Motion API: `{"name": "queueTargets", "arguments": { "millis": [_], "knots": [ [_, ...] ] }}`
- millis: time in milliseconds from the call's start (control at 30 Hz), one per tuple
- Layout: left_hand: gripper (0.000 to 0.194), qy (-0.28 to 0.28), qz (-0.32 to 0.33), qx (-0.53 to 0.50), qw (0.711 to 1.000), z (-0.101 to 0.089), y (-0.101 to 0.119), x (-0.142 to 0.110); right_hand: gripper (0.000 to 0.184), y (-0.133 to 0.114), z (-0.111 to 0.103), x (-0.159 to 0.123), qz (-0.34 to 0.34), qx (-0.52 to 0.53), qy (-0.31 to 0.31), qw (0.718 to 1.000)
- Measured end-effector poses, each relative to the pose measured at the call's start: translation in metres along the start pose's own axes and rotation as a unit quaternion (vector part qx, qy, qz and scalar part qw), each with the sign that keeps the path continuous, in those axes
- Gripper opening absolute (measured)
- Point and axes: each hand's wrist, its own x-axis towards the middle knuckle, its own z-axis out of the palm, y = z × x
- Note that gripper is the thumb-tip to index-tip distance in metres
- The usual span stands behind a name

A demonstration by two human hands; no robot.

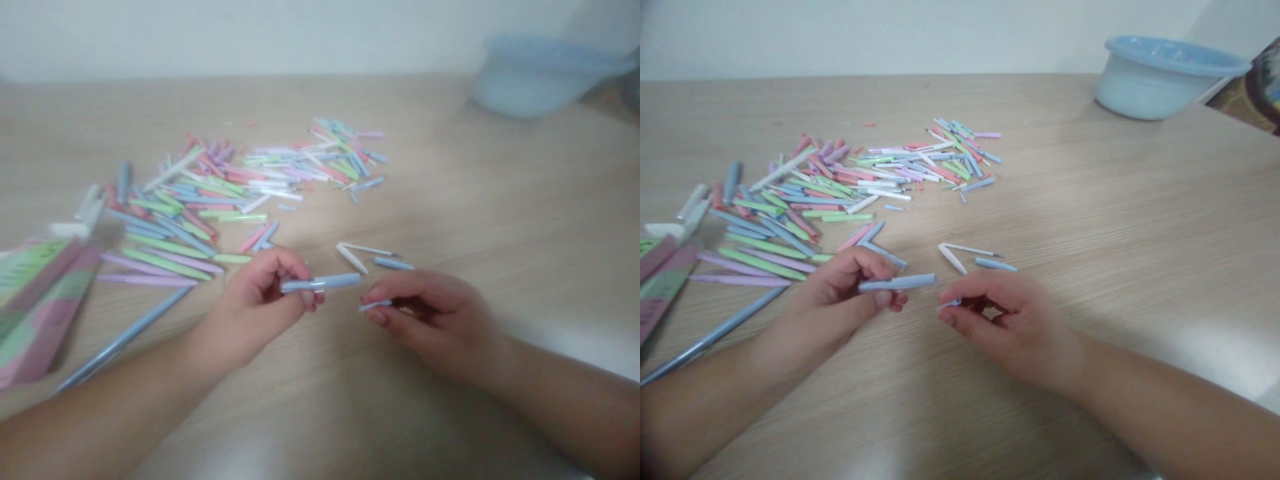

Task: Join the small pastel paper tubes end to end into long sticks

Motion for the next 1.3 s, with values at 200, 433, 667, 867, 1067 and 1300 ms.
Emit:
{"name": "queueTargets", "arguments": {
  "millis": [200, 433, 667, 867, 1067, 1300],
  "knots": [
    [0.018, -0.034, -0.010, -0.007, 0.999, 0.003, 0.003, 0.000, 0.019, -0.005, 0.001, 0.002, -0.009, 0.052, 0.029, 0.998],
    [0.011, -0.062, -0.017, 0.056, 0.996, 0.009, 0.004, -0.001, 0.016, -0.004, -0.001, 0.001, -0.008, 0.034, 0.080, 0.996],
    [0.010, -0.068, -0.026, 0.078, 0.994, 0.008, -0.001, -0.002, 0.017, -0.003, -0.006, 0.003, -0.028, 0.017, 0.085, 0.996],
    [0.013, -0.083, -0.034, 0.088, 0.992, 0.008, -0.004, -0.003, 0.022, -0.005, -0.010, 0.003, -0.072, -0.013, 0.076, 0.994],
    [0.014, -0.092, -0.032, 0.104, 0.990, 0.007, -0.006, -0.004, 0.024, -0.008, -0.012, 0.007, -0.132, -0.065, 0.041, 0.988],
    [0.013, -0.100, -0.033, 0.100, 0.989, 0.008, -0.007, -0.005, 0.032, -0.009, -0.014, 0.010, -0.155, -0.076, 0.014, 0.985]
  ]
}}
